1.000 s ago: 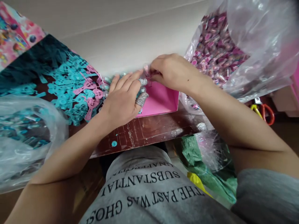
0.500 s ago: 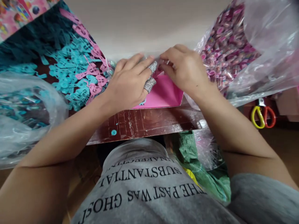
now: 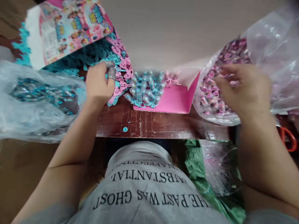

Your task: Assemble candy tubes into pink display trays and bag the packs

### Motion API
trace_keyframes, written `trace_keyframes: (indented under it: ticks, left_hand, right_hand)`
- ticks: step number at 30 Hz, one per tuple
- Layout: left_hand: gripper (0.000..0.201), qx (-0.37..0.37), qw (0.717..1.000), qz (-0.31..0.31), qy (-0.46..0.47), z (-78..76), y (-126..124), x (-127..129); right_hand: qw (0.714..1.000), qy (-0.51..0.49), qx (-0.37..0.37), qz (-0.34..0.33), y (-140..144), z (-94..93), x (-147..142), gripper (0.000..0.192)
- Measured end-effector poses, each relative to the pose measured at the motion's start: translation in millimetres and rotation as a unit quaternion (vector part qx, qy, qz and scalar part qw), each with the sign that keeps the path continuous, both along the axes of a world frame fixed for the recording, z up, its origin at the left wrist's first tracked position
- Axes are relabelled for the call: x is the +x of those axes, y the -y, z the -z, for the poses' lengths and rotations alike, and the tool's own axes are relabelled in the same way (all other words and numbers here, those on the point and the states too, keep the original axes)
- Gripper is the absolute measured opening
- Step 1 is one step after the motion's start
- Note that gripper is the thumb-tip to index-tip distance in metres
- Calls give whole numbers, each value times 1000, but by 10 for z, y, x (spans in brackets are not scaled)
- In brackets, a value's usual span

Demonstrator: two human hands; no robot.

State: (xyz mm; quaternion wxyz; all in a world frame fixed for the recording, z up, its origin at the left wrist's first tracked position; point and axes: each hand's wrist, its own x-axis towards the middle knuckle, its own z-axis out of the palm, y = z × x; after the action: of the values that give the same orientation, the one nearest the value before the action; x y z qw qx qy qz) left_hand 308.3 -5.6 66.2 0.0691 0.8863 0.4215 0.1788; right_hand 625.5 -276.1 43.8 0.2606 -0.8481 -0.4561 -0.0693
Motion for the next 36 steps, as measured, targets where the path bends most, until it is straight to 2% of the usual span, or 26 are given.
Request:
trace_keyframes:
  ticks: [2, 5, 8, 11, 13, 16, 19, 22, 25, 28, 31, 33, 36]
  left_hand:
    - [48, -51, 997, -51, -27, 211, -173, -156]
    - [52, -44, 997, -42, 43, 422, -238, -161]
    - [56, 10, 991, -11, 136, 414, -160, -23]
    - [57, 4, 989, 18, 144, 341, -147, 43]
    - [53, 6, 991, 13, 132, 361, -205, -3]
    - [44, 15, 995, -40, 94, 512, -307, -155]
    - [38, -14, 997, -71, 36, 715, -350, -283]
    - [42, -35, 998, -60, 2, 870, -334, -330]
    - [59, -57, 997, -42, -15, 945, -301, -356]
    - [72, -91, 995, -49, -16, 922, -291, -420]
    - [75, -90, 990, -109, -1, 752, -248, -524]
    - [68, -97, 990, -94, 47, 566, -157, -594]
    - [44, -134, 980, -16, 143, 271, 96, -663]
  right_hand:
    - [1000, 15, -4, -5, 54, 8, -13, 36]
    - [995, 26, 17, -95, -150, -38, -254, 39]
    - [988, 34, -17, -149, -560, -123, -533, 35]
    - [986, 67, -86, -130, -914, -134, -646, 39]
    - [984, 75, -116, -113, -1037, -61, -632, 42]
    - [985, 57, -131, -99, -1095, 135, -570, 41]
    - [987, 48, -132, -81, -1106, 278, -581, 39]
    - [986, 49, -135, -85, -1066, 223, -686, 41]
    - [986, 57, -128, -93, -884, 28, -726, 46]
    - [991, 71, -98, -51, -523, -150, -546, 51]
    - [991, 81, -106, 29, -54, -190, -237, 47]
    - [983, 72, -165, 45, 210, -99, -77, 42]
    - [966, 51, -252, 26, 409, 159, 11, 40]
